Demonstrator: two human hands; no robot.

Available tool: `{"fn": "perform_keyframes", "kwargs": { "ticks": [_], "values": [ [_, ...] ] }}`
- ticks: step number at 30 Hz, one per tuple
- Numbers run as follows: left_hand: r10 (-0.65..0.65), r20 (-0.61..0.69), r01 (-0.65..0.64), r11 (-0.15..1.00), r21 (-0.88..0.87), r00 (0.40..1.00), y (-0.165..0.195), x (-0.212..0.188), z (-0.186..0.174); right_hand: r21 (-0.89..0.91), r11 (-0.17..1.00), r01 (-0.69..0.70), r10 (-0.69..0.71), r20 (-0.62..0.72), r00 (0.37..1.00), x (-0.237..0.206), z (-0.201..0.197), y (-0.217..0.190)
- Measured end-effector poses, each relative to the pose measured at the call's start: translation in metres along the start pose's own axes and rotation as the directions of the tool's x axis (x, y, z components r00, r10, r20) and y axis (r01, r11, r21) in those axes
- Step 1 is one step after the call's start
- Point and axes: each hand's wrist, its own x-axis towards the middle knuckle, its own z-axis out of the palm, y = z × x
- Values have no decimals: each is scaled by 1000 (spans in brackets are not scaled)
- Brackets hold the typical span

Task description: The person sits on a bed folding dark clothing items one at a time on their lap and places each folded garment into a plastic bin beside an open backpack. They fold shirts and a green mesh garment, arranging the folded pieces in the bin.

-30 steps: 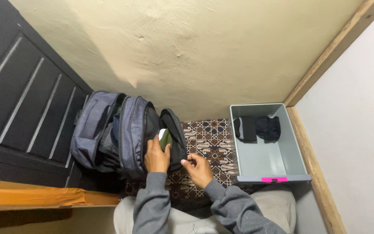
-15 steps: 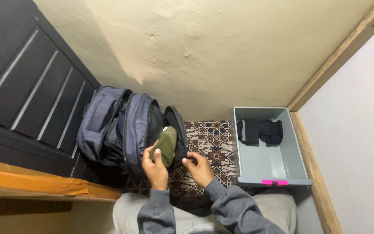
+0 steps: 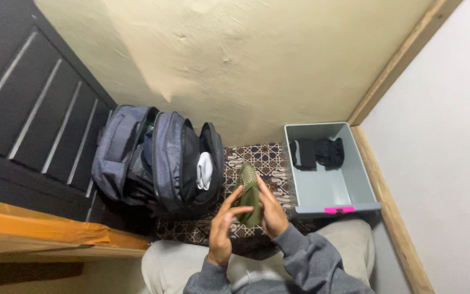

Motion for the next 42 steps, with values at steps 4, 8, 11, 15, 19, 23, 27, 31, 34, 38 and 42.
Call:
{"fn": "perform_keyframes", "kwargs": {
  "ticks": [4,8,11,15,19,23,27,31,34,38,42],
  "values": [
    [77,29,-81,863,499,997,-11,-3,38,306,945,-114,139,-62,988,-15,-13,3],
    [-425,-158,443,738,510,891,-44,-16,53,108,989,-100,110,-83,991,-35,-30,30],
    [-127,-130,182,673,717,983,-77,-28,42,153,960,-233,268,-278,922,-51,-52,44],
    [-304,-147,336,886,320,941,-115,-39,19,-9,956,-293,273,-335,902,-57,-71,55],
    [-454,-231,509,790,343,860,-121,-45,12,-499,852,-160,4,-298,954,-60,-74,71],
    [-747,-4,597,534,-599,665,-108,-39,5,-536,843,-39,-186,-360,914,-52,-82,68],
    [-632,127,589,605,-536,764,-98,-34,5,-208,951,-230,151,-336,930,-50,-92,62],
    [-600,-116,604,797,2,792,-115,-41,9,-320,879,-352,286,-237,929,-53,-99,71],
    [-621,-218,580,782,-229,753,-134,-45,-3,-436,847,-303,282,-116,953,-53,-102,80],
    [-627,-205,511,750,-420,751,-147,-51,-11,-690,723,44,-22,41,999,-55,-97,80],
    [-646,-152,564,739,-369,748,-147,-54,-10,-788,614,-35,-78,-105,991,-55,-93,75]
  ]
}}
